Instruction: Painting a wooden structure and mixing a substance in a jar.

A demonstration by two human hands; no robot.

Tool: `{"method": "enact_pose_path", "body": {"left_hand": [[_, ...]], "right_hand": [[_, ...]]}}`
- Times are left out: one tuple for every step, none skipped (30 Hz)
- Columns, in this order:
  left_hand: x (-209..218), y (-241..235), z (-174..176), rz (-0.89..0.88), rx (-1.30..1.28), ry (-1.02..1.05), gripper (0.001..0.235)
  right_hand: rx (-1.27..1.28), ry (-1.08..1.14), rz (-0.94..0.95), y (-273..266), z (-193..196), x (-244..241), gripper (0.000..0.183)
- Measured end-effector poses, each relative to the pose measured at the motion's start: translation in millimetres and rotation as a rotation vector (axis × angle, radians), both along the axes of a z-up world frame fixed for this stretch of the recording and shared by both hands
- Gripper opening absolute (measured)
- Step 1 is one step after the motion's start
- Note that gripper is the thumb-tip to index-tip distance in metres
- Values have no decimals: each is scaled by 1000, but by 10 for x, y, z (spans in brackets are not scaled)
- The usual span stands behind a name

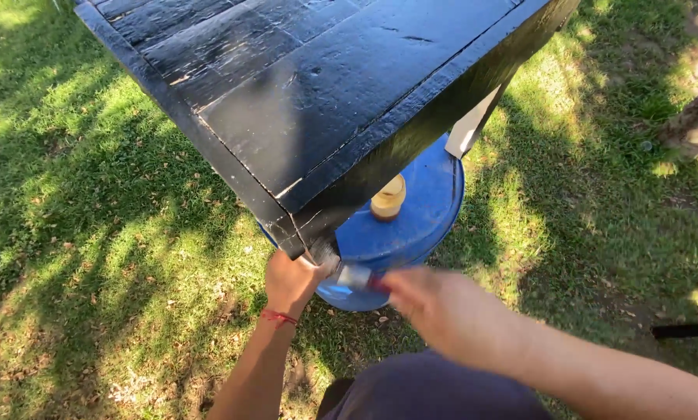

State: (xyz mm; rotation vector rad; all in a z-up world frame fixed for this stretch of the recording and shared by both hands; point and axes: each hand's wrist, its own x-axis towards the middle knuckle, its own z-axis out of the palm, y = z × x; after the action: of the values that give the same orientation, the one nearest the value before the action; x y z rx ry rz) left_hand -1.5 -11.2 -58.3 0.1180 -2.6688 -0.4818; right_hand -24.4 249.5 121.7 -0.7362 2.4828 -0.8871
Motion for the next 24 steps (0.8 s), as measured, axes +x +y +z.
{"method": "enact_pose_path", "body": {"left_hand": [[40,76,274,25,100,-50,35],[54,135,561,43,196,-104,38],[68,77,408,30,191,-113,38],[53,15,260,92,426,-177,29],[50,-48,111,159,660,-240,24],[33,-51,223,135,644,-258,24],[20,-49,336,75,537,-205,25],[-76,-44,467,4,429,-135,26],[-107,-115,367,-29,411,-138,26],[-100,-191,260,-73,266,-161,32],[-98,-273,156,-115,121,-180,40],[-137,-347,45,-143,107,-182,40],[-184,-426,-64,-161,58,-201,46],[-230,-522,-169,-171,7,-211,54],[-291,-495,-102,-191,-8,-205,54],[-288,-504,-36,-176,17,-237,62],[-290,-503,30,-160,42,-270,81],[-304,-506,68,-180,26,-262,81],[-321,-504,102,-182,37,-281,76],[-302,-504,107,-184,51,-305,72],[-333,-516,124,-203,39,-302,72],[-344,-531,139,-204,47,-317,70],[-357,-545,153,-204,56,-333,69],[-371,-553,121,-213,46,-329,69]], "right_hand": [[-45,-30,111,-5,82,121,30],[-94,-58,213,-25,173,236,28],[-99,-65,198,-19,255,129,28],[-35,-56,59,-4,333,27,29],[28,-49,-81,19,411,-61,30],[16,-61,-110,22,471,-210,30],[110,-69,-319,40,529,-355,31],[196,-65,-533,78,605,-540,32],[179,-68,-567,116,562,-627,32],[135,3,-573,150,520,-678,30],[92,74,-580,187,480,-726,30],[82,71,-610,268,363,-821,30],[11,147,-633,352,245,-918,29],[-61,231,-649,418,132,-1016,29],[-73,235,-672,323,277,-903,29],[-60,137,-755,207,388,-754,26],[-48,35,-834,99,507,-619,27],[-63,40,-855,28,510,-495,27],[80,37,-774,-42,510,-378,24],[225,28,-690,-125,488,-243,34],[216,26,-712,-225,452,-52,34],[288,63,-490,-334,414,132,31],[354,101,-268,-448,378,311,29],[346,104,-280,-430,319,406,29]]}}
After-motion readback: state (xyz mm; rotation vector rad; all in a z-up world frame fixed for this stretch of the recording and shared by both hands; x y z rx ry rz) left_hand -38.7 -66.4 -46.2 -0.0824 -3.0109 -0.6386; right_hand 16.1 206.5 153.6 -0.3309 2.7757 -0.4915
